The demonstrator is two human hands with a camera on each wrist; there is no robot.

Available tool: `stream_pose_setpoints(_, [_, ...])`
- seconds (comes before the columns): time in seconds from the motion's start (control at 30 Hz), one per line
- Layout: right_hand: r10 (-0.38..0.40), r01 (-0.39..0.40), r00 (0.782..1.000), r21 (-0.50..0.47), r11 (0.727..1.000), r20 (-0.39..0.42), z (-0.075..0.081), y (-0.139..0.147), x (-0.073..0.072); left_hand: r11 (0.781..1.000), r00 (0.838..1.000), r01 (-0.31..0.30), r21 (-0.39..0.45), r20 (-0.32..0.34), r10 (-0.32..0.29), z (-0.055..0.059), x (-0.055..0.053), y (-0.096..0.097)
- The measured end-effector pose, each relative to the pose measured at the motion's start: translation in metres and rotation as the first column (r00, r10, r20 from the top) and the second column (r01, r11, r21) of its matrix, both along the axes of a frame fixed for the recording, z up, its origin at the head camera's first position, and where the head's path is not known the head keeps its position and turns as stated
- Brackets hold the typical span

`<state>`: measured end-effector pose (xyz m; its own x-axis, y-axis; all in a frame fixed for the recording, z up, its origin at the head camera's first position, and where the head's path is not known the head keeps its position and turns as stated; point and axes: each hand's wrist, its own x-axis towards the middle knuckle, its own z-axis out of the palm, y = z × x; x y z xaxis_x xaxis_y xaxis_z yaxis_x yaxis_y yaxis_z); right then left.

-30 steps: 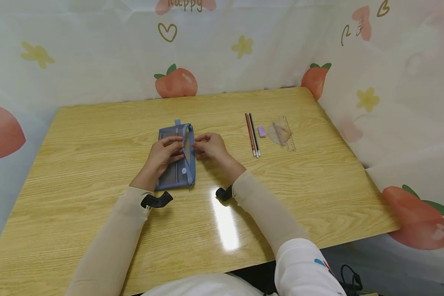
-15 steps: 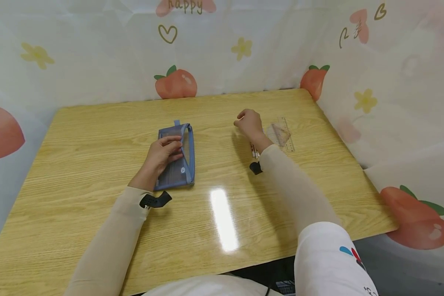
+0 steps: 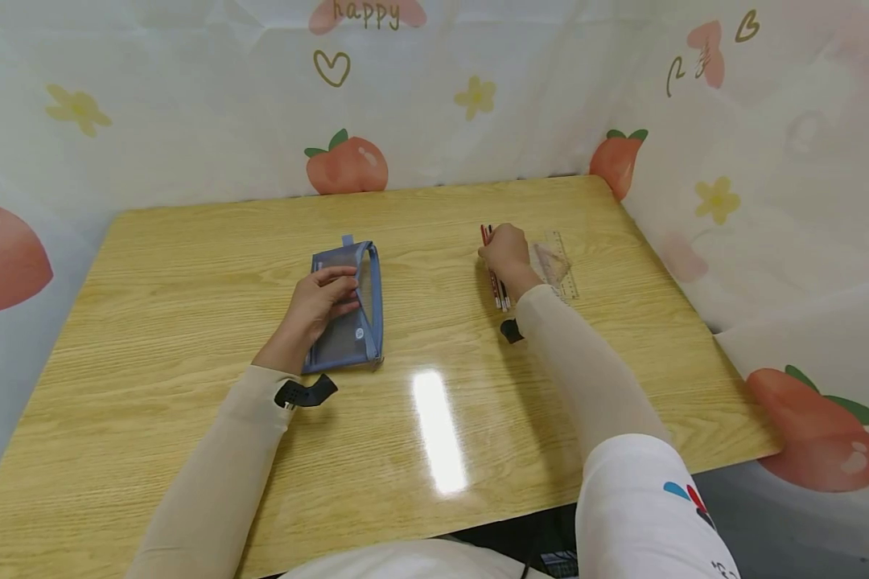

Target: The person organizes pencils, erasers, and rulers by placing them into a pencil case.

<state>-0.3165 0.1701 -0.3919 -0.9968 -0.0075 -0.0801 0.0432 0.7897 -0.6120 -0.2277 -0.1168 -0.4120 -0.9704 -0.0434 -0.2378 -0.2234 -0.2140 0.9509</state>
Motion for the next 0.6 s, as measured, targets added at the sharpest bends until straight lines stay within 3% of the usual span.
stream_pose_setpoints(0.6, [0.073,-0.062,0.996,0.168,0.984,-0.060,-0.0085,-0.0043,-0.0093,1.000,1.000,0.009,-0.015,0.008,-0.009,-0.0002,-0.0003,0.0002])
